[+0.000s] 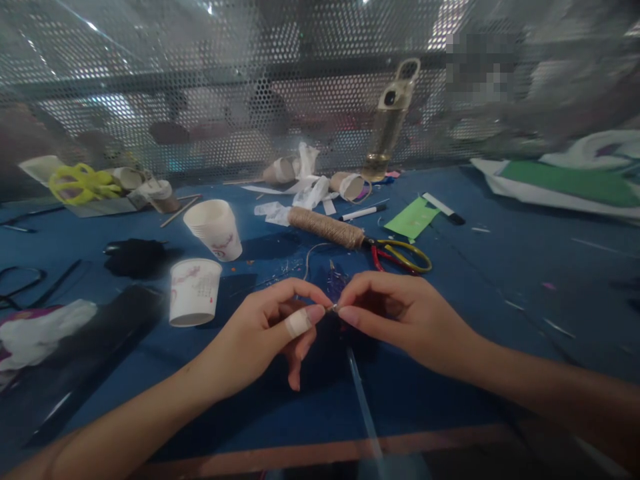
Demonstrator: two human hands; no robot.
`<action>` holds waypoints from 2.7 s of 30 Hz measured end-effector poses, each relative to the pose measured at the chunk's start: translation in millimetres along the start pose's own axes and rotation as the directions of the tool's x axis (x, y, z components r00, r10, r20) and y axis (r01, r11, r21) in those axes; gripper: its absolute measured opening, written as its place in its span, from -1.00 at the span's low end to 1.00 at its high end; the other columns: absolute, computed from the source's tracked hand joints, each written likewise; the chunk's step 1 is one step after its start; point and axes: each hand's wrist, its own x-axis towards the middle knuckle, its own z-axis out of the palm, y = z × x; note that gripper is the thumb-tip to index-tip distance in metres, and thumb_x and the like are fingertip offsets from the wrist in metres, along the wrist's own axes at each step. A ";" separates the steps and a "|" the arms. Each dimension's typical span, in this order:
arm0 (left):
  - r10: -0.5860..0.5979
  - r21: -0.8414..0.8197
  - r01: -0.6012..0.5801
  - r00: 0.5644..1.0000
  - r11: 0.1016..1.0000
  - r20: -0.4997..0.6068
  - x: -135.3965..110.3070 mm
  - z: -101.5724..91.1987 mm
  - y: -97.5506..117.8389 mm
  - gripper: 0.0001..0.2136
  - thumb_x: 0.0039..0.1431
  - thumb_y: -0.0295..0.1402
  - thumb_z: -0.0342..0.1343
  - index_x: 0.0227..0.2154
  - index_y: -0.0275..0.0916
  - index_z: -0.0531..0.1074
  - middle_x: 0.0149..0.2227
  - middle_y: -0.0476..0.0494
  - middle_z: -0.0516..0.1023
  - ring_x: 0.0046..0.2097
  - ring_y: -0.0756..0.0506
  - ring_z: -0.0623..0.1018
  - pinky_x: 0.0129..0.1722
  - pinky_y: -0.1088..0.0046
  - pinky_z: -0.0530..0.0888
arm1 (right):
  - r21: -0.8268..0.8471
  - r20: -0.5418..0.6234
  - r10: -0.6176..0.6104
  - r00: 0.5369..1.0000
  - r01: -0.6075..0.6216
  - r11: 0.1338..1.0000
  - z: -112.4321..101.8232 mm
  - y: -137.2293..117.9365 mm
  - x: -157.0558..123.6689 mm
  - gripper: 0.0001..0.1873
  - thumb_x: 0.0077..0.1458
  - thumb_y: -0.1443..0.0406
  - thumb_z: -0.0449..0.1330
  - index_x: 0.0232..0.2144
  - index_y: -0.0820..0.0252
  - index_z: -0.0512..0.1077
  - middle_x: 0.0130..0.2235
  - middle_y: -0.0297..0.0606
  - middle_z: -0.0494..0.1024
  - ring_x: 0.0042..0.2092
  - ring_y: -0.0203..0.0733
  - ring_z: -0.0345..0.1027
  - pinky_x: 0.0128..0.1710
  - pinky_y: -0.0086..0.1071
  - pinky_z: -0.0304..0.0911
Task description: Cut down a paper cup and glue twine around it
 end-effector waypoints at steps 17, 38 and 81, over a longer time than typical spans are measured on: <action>0.049 0.093 -0.045 0.998 0.995 -0.040 -3.1 1.4 0.1 -0.83 0.42 -0.18 0.19 -0.12 -0.15 0.51 -0.57 0.19 0.40 -0.60 0.12 0.49 -0.57 0.70 0.56 | 0.063 -0.001 0.043 0.999 -0.043 0.997 0.2 0.2 0.5 -0.79 0.18 0.12 0.37 -0.33 0.13 0.54 -0.42 -0.40 0.50 -0.40 -0.33 0.30 -0.42 -0.44 0.23; 0.088 0.206 -0.077 0.995 0.975 -0.048 -4.8 -0.5 -0.8 -0.83 0.43 -0.19 0.16 -0.10 -0.15 0.52 -0.56 0.17 0.41 -0.59 0.11 0.50 -0.54 0.68 0.56 | 0.079 0.032 0.088 0.996 -0.090 0.993 -1.4 -1.6 0.4 -0.80 0.22 0.14 0.33 -0.33 0.14 0.53 -0.52 -0.49 0.34 -0.54 -0.42 0.11 -0.59 -0.46 0.00; 0.162 0.316 -0.141 0.986 0.938 -0.041 -7.2 1.5 0.5 -0.86 0.45 -0.24 0.12 -0.10 -0.15 0.50 -0.56 0.19 0.42 -0.59 0.14 0.50 -0.53 0.74 0.49 | 0.096 0.033 0.058 0.998 -0.061 0.993 3.1 1.1 -0.1 -0.84 0.21 0.17 0.36 -0.33 0.12 0.55 -0.49 -0.48 0.37 -0.51 -0.41 0.12 -0.53 -0.46 0.09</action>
